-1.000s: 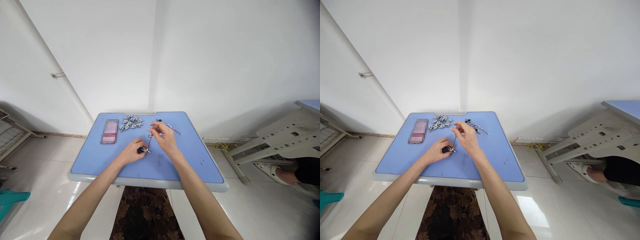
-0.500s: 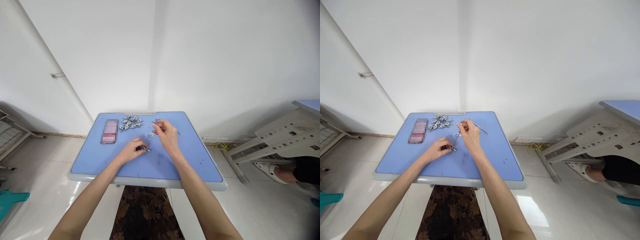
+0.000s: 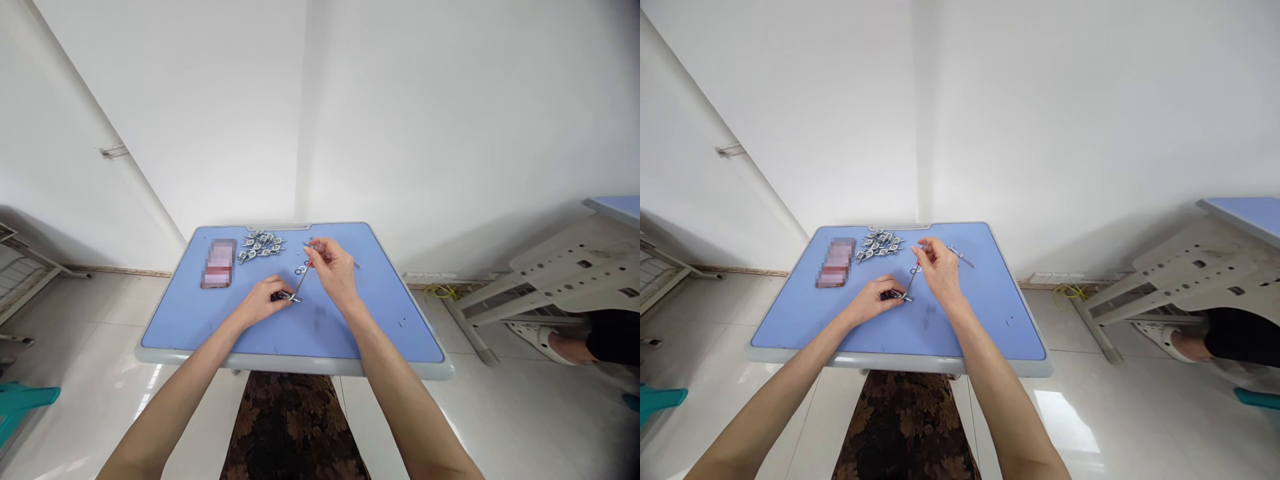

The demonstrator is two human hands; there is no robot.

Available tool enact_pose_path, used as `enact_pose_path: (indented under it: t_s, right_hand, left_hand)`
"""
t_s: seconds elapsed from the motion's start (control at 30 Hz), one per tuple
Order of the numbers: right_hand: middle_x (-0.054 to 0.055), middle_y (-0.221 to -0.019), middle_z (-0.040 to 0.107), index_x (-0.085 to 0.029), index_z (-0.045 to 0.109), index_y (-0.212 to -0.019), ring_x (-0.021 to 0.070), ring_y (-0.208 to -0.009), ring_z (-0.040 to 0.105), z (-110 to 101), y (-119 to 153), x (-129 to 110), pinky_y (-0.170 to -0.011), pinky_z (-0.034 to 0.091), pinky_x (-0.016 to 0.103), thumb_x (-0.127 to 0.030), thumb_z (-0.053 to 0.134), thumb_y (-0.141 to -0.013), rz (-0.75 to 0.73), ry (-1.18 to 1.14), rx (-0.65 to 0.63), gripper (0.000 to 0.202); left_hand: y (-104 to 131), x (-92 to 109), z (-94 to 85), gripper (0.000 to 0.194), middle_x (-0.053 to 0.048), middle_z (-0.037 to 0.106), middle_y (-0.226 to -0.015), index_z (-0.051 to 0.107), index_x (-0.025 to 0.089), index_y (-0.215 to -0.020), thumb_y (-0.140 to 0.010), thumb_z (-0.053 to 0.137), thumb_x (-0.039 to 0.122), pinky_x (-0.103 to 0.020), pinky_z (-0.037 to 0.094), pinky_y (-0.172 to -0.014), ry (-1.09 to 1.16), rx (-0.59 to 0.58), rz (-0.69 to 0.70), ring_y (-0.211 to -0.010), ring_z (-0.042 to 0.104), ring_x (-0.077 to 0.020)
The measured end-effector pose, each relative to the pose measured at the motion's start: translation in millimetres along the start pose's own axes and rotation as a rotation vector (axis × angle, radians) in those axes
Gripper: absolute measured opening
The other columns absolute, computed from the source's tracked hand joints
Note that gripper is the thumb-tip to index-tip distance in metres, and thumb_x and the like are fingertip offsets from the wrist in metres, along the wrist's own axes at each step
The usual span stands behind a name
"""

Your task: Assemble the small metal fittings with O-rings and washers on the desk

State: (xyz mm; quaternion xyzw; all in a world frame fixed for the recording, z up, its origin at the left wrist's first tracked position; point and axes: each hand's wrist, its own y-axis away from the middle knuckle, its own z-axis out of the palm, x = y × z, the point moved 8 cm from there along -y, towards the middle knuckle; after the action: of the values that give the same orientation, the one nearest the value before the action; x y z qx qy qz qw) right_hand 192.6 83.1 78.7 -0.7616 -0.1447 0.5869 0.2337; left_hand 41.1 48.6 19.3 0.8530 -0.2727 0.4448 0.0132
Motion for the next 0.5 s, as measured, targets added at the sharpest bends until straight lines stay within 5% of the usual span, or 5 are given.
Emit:
enact_pose_path:
  t_s: [0.5]
  right_hand:
    - [-0.005,-0.062,0.052,-0.020,0.060,-0.090,0.0113,-0.054,0.058,0.9,1.1,-4.6,-0.055,0.046,0.025,-0.036,0.060,-0.083,-0.004,0.007,0.000,0.018]
  left_hand:
    - [1.5,0.1,1.6,0.012,-0.005,0.060,-0.095,0.068,0.019,-0.094,-0.084,0.062,0.024,-0.030,0.046,-0.079,-0.024,-0.031,0.050,-0.087,0.058,-0.0177]
